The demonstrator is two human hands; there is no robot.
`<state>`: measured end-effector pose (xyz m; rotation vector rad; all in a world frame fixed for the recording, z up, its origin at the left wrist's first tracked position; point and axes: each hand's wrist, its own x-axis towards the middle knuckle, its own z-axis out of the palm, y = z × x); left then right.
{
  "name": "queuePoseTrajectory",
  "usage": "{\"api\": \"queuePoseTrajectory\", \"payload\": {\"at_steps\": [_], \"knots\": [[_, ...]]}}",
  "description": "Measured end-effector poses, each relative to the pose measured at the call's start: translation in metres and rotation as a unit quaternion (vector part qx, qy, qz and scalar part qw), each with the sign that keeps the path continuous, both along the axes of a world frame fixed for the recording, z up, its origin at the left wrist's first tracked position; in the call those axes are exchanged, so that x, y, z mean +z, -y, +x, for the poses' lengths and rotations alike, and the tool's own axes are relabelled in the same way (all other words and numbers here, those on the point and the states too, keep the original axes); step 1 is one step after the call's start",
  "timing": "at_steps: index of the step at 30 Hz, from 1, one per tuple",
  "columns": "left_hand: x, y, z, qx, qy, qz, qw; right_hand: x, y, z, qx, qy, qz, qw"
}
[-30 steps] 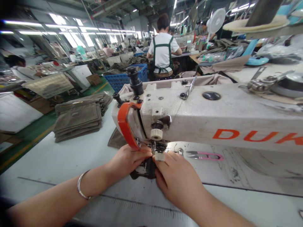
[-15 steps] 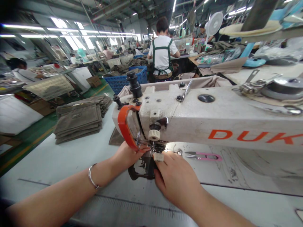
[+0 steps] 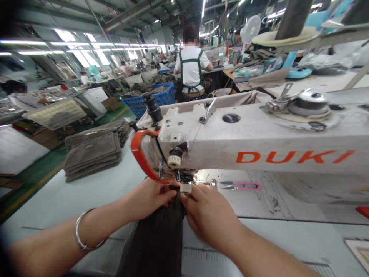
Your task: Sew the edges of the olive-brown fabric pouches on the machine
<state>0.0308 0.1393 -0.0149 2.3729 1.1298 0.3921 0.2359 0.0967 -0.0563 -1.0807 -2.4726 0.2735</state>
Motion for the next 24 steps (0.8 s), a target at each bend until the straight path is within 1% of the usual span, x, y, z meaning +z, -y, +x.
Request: {"api": "queuePoseTrajectory", "payload": {"at_steps": [1,4,7,9,11,14,17,18,19,20,22,23,24], "knots": [[-0.001,0.002,-0.001,-0.008,-0.009,0.018,1.0,0.001,0.0,-0.001,0.002,0.009,-0.002,1.0],[-0.008,0.011,-0.006,-0.027,-0.045,0.112,0.992,0.004,0.001,-0.003,-0.003,0.044,-0.009,0.999],[-0.015,0.021,-0.011,-0.073,-0.081,0.177,0.978,0.005,0.002,-0.006,0.001,0.072,-0.013,0.997],[-0.017,0.024,-0.013,-0.101,-0.107,0.189,0.971,0.005,0.002,-0.006,0.005,0.078,-0.012,0.997],[-0.018,0.023,-0.013,-0.113,-0.12,0.186,0.969,0.003,0.003,-0.006,0.003,0.08,-0.01,0.997],[-0.018,0.016,-0.012,-0.112,-0.118,0.18,0.97,0.0,0.003,-0.005,-0.004,0.085,-0.011,0.996],[-0.019,0.01,-0.012,-0.094,-0.101,0.169,0.976,-0.002,0.002,-0.005,-0.015,0.083,-0.02,0.996],[-0.018,0.009,-0.014,-0.08,-0.095,0.157,0.98,-0.002,0.002,-0.005,-0.022,0.08,-0.023,0.996],[-0.018,0.01,-0.017,-0.05,-0.089,0.147,0.984,-0.003,0.002,-0.005,-0.028,0.076,-0.025,0.996],[-0.017,0.012,-0.022,-0.001,-0.086,0.144,0.986,-0.004,0.001,-0.005,-0.033,0.074,-0.026,0.996],[-0.016,0.021,-0.034,0.131,-0.094,0.154,0.975,-0.005,0.001,-0.006,-0.036,0.071,-0.023,0.997],[-0.016,0.026,-0.041,0.196,-0.104,0.152,0.963,-0.005,0.001,-0.006,-0.033,0.069,-0.021,0.997],[-0.016,0.031,-0.047,0.248,-0.113,0.137,0.952,-0.006,0.001,-0.005,-0.029,0.068,-0.019,0.997]]}}
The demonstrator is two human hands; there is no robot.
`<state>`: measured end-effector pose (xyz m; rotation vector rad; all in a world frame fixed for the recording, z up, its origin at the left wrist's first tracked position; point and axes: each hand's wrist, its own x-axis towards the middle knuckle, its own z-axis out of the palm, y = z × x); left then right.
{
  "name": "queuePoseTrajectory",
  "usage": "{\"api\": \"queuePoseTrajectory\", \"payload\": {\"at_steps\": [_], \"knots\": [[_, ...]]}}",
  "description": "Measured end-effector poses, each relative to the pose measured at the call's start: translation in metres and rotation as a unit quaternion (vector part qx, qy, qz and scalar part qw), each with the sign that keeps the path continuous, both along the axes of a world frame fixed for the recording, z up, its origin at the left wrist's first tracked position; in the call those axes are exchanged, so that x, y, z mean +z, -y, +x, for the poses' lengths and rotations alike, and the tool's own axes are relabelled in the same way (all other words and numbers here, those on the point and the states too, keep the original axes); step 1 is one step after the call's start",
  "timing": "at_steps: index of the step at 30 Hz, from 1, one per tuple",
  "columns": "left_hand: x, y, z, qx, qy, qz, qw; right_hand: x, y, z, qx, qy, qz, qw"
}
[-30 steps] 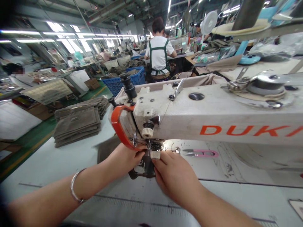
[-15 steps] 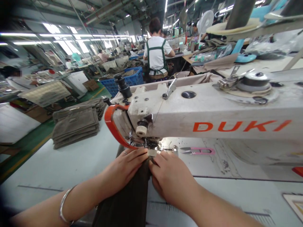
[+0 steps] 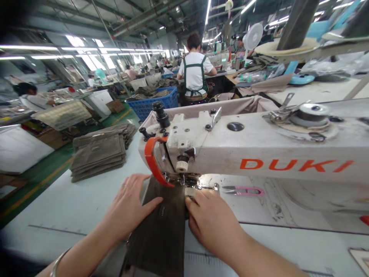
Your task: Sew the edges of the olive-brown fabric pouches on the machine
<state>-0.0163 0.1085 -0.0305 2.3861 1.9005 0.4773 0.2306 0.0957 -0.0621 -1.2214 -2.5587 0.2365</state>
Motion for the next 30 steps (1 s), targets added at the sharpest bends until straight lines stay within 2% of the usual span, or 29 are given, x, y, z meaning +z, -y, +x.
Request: {"api": "queuePoseTrajectory", "payload": {"at_steps": [2,4,5,6,7,9,10,12,14,16,17,18,19,20,22,23,24,25,27,30], "knots": [[0.0,0.008,-0.01,0.058,0.023,-0.057,0.996,0.0,0.001,0.001,0.006,-0.004,0.004,1.0],[0.001,0.01,-0.013,0.079,0.115,-0.127,0.982,0.001,0.002,0.002,0.014,-0.01,0.013,1.0],[0.002,0.009,-0.012,0.086,0.198,-0.158,0.963,0.002,0.002,0.002,0.021,-0.016,0.023,0.999],[0.003,0.008,-0.01,0.092,0.299,-0.191,0.931,0.003,0.003,0.002,0.03,-0.026,0.037,0.999],[0.004,0.006,-0.006,0.101,0.405,-0.222,0.881,0.004,0.003,0.002,0.037,-0.038,0.052,0.997],[0.005,0.004,0.002,0.124,0.578,-0.283,0.755,0.004,0.004,0.001,0.04,-0.068,0.084,0.993],[0.005,0.004,0.005,0.134,0.634,-0.316,0.693,0.004,0.004,0.0,0.033,-0.082,0.1,0.991],[0.005,0.009,0.01,0.129,0.7,-0.379,0.592,0.003,0.002,-0.002,0.011,-0.104,0.127,0.986],[0.005,0.02,0.01,0.082,0.718,-0.464,0.513,0.002,0.001,-0.003,0.003,-0.117,0.144,0.983],[0.007,0.032,0.004,0.029,0.678,-0.572,0.46,0.002,0.001,-0.003,0.016,-0.115,0.142,0.983],[0.009,0.038,-0.001,0.013,0.646,-0.618,0.448,0.003,0.001,-0.002,0.027,-0.111,0.137,0.984],[0.011,0.043,-0.006,0.011,0.623,-0.638,0.453,0.003,0.002,-0.002,0.039,-0.105,0.133,0.985],[0.014,0.047,-0.011,0.02,0.617,-0.623,0.479,0.003,0.003,-0.002,0.052,-0.098,0.129,0.985],[0.017,0.05,-0.016,0.033,0.625,-0.578,0.524,0.004,0.004,-0.002,0.065,-0.091,0.126,0.986],[0.02,0.053,-0.021,0.05,0.644,-0.437,0.626,0.004,0.005,-0.003,0.089,-0.08,0.117,0.986],[0.021,0.054,-0.021,0.049,0.647,-0.374,0.662,0.004,0.005,-0.003,0.095,-0.078,0.114,0.986],[0.021,0.054,-0.019,0.042,0.648,-0.332,0.684,0.004,0.005,-0.003,0.097,-0.078,0.11,0.986],[0.02,0.054,-0.016,0.033,0.651,-0.307,0.693,0.003,0.004,-0.004,0.094,-0.08,0.109,0.986],[0.016,0.053,-0.008,0.029,0.673,-0.28,0.684,0.001,0.002,-0.004,0.085,-0.087,0.109,0.987],[0.008,0.048,0.004,0.056,0.725,-0.271,0.631,0.0,0.0,-0.003,0.077,-0.086,0.108,0.987]]}}
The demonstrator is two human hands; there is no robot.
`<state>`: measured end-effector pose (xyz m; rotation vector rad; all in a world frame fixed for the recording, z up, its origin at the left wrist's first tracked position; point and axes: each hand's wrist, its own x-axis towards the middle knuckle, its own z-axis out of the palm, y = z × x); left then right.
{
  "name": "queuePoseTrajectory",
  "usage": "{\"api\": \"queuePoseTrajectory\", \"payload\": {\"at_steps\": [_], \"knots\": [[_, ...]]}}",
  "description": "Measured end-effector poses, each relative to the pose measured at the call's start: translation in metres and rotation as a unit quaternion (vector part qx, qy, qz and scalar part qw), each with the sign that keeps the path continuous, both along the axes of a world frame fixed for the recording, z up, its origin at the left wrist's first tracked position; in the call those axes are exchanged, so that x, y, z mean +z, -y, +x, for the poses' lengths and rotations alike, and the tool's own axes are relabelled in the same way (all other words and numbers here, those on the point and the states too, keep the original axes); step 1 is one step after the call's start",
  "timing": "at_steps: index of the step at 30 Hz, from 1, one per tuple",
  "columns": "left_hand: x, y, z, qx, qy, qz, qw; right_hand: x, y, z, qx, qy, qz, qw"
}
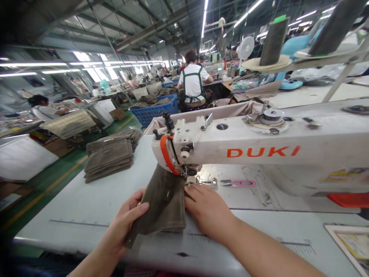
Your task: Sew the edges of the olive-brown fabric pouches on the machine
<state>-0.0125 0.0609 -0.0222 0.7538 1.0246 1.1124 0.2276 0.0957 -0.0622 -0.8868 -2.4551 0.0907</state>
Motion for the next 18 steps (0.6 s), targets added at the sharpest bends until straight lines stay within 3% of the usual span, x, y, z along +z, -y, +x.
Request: {"api": "queuePoseTrajectory", "payload": {"at_steps": [4,7,9,11,12,14,16,18], "knots": [[-0.009,-0.003,0.009,0.009,0.097,-0.132,0.986,0.0,-0.001,0.0,-0.004,0.003,-0.006,1.0],[-0.011,0.003,0.008,-0.081,0.124,-0.182,0.972,0.001,-0.003,-0.001,-0.011,0.0,-0.008,1.0],[-0.006,0.007,-0.003,-0.141,0.041,-0.183,0.972,0.004,-0.002,0.0,-0.007,-0.001,-0.008,1.0],[0.006,0.01,-0.021,-0.121,-0.169,-0.119,0.971,0.008,0.004,0.001,0.015,0.019,-0.009,1.0],[0.013,0.01,-0.03,-0.077,-0.303,-0.052,0.948,0.011,0.01,0.001,0.029,0.034,-0.012,0.999],[0.028,0.013,-0.041,-0.004,-0.536,0.118,0.836,0.013,0.023,0.001,0.053,0.059,-0.023,0.997],[0.034,0.018,-0.034,-0.051,-0.646,0.286,0.706,0.012,0.039,-0.001,0.064,0.053,-0.026,0.996],[0.029,0.025,-0.013,-0.163,-0.664,0.421,0.596,0.007,0.054,-0.004,0.062,0.019,0.001,0.998]]}}
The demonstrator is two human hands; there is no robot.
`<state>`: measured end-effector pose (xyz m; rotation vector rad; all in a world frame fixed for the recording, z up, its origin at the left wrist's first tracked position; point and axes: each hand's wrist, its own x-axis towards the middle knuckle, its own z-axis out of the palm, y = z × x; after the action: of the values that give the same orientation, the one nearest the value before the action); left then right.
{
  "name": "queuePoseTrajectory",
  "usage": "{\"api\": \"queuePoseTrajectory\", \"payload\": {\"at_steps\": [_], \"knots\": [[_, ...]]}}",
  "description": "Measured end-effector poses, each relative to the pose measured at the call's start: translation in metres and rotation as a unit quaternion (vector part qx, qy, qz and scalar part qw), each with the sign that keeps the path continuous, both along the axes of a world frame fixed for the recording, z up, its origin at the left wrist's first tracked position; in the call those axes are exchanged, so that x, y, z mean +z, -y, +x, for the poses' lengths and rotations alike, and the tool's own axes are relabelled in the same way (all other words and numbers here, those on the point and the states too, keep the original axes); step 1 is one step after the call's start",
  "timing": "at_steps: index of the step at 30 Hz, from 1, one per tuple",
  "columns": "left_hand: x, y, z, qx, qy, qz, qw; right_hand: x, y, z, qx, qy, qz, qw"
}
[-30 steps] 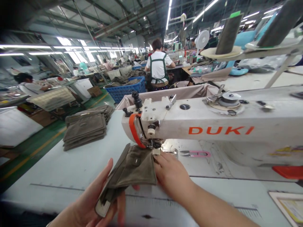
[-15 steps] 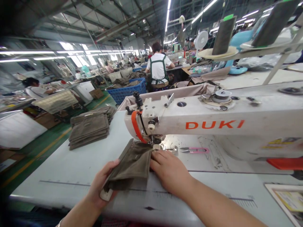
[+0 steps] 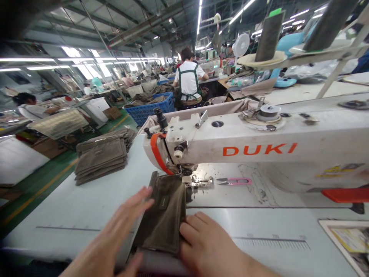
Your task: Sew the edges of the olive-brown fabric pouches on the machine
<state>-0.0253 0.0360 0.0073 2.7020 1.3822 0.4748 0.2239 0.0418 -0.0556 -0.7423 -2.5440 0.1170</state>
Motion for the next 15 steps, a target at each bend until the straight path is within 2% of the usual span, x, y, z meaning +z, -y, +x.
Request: {"api": "queuePoseTrajectory", "payload": {"at_steps": [1,2,4,6,9,12,15], "knots": [[-0.006,0.003,0.013,-0.069,-0.043,0.023,0.996,-0.004,0.006,-0.002,-0.006,-0.027,0.023,0.999],[-0.015,0.004,0.025,-0.109,-0.066,0.049,0.991,-0.009,0.012,-0.003,-0.019,-0.056,0.047,0.997],[-0.032,0.006,0.042,-0.16,-0.087,0.091,0.979,-0.017,0.02,-0.006,-0.049,-0.107,0.085,0.989],[-0.044,0.006,0.047,-0.185,-0.088,0.115,0.972,-0.021,0.026,-0.005,-0.066,-0.138,0.103,0.983],[-0.051,0.009,0.041,-0.186,-0.055,0.102,0.976,-0.019,0.034,-0.002,-0.083,-0.149,0.095,0.981],[-0.052,0.015,0.038,-0.149,0.041,0.043,0.987,-0.015,0.04,0.002,-0.102,-0.132,0.048,0.985],[-0.057,0.02,0.038,-0.141,0.119,0.012,0.983,-0.014,0.042,0.002,-0.094,-0.126,0.026,0.987]]}}
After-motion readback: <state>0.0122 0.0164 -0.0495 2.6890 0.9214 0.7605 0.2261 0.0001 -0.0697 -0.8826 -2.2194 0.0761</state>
